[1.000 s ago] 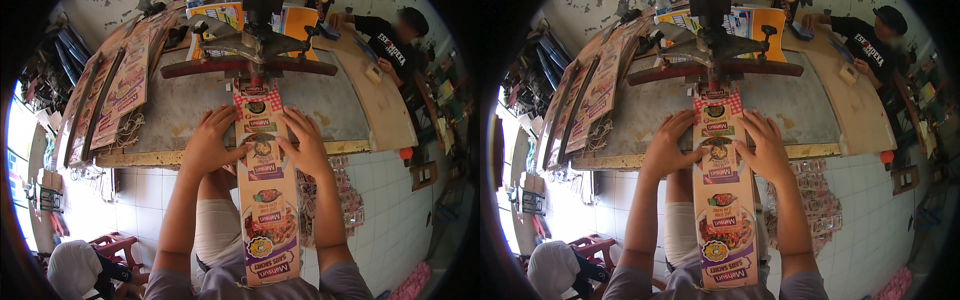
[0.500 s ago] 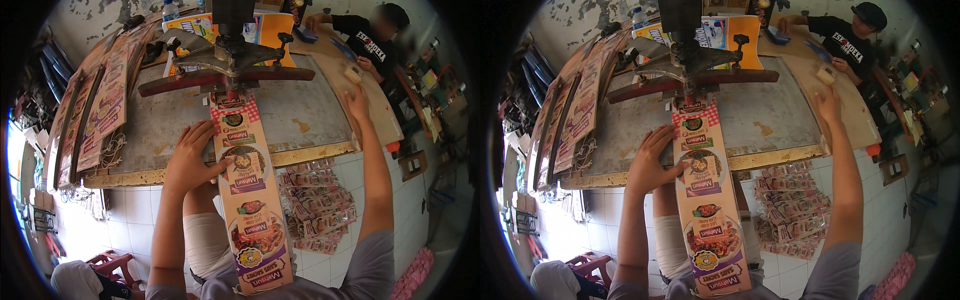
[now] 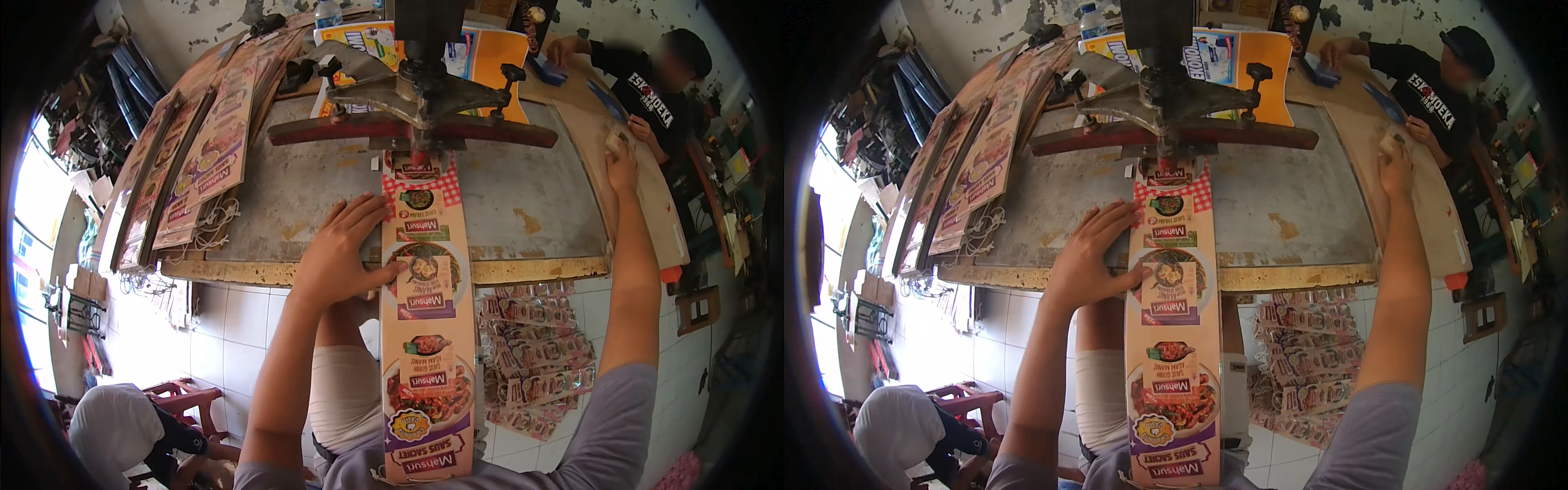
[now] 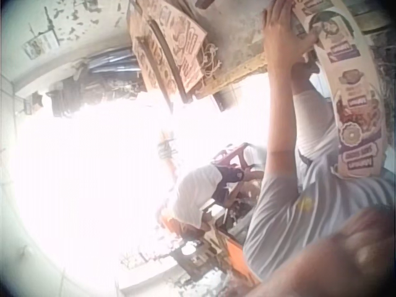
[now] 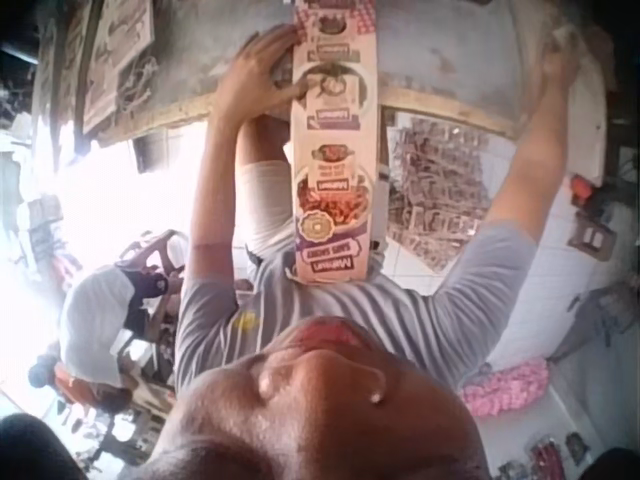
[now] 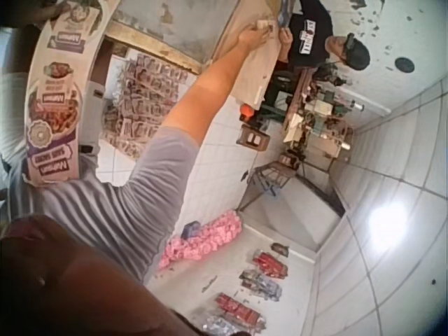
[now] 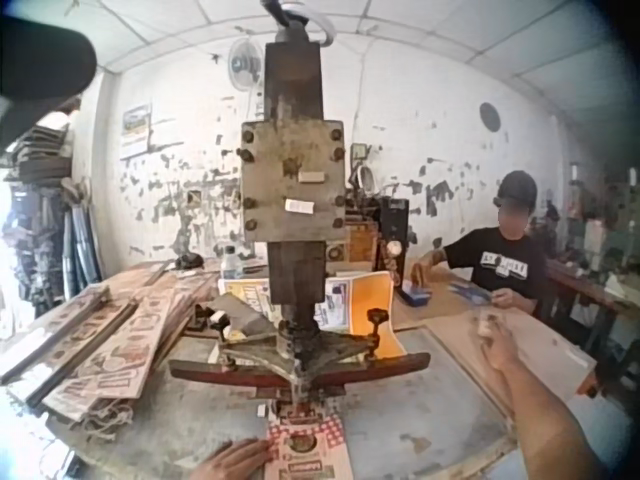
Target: The person aligns printed product strips on a workbench and uses a manual press machine to stamp labels into them, handling the strips one at a time and moving them through the press.
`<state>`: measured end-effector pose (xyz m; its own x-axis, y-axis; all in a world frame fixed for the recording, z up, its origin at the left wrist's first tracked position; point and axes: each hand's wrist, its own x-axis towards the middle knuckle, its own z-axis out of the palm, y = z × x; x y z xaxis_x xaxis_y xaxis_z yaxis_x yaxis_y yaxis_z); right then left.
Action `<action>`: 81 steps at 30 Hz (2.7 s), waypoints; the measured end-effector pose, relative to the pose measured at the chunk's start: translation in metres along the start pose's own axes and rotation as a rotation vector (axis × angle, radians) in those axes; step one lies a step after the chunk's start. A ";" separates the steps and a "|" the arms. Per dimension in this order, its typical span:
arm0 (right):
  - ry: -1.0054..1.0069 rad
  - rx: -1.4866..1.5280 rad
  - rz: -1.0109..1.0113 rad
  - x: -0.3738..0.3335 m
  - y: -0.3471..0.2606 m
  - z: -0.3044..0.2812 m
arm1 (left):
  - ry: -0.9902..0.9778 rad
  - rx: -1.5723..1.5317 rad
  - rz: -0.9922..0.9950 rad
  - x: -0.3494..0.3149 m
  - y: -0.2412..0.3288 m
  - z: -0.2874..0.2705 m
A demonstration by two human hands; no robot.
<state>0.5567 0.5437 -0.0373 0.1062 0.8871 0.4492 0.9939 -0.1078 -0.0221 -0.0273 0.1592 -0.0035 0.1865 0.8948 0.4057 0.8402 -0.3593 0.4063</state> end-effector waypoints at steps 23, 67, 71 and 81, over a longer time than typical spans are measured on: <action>0.060 0.595 -0.318 -0.170 -0.052 -0.132 | -0.038 -0.028 0.041 -0.001 -0.009 0.003; -0.111 0.941 -0.869 -0.267 -0.331 -0.166 | -0.008 0.028 0.028 -0.005 -0.010 0.004; -0.113 0.930 -0.859 -0.266 -0.330 -0.165 | -0.008 0.027 0.019 -0.003 -0.009 0.003; -0.140 1.052 -0.762 -0.266 -0.332 -0.163 | 0.002 0.024 0.016 -0.003 -0.006 0.001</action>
<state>0.1937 0.2709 -0.0038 -0.5516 0.6149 0.5636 0.3450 0.7834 -0.5170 -0.0325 0.1594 -0.0082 0.1991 0.8886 0.4131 0.8493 -0.3668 0.3796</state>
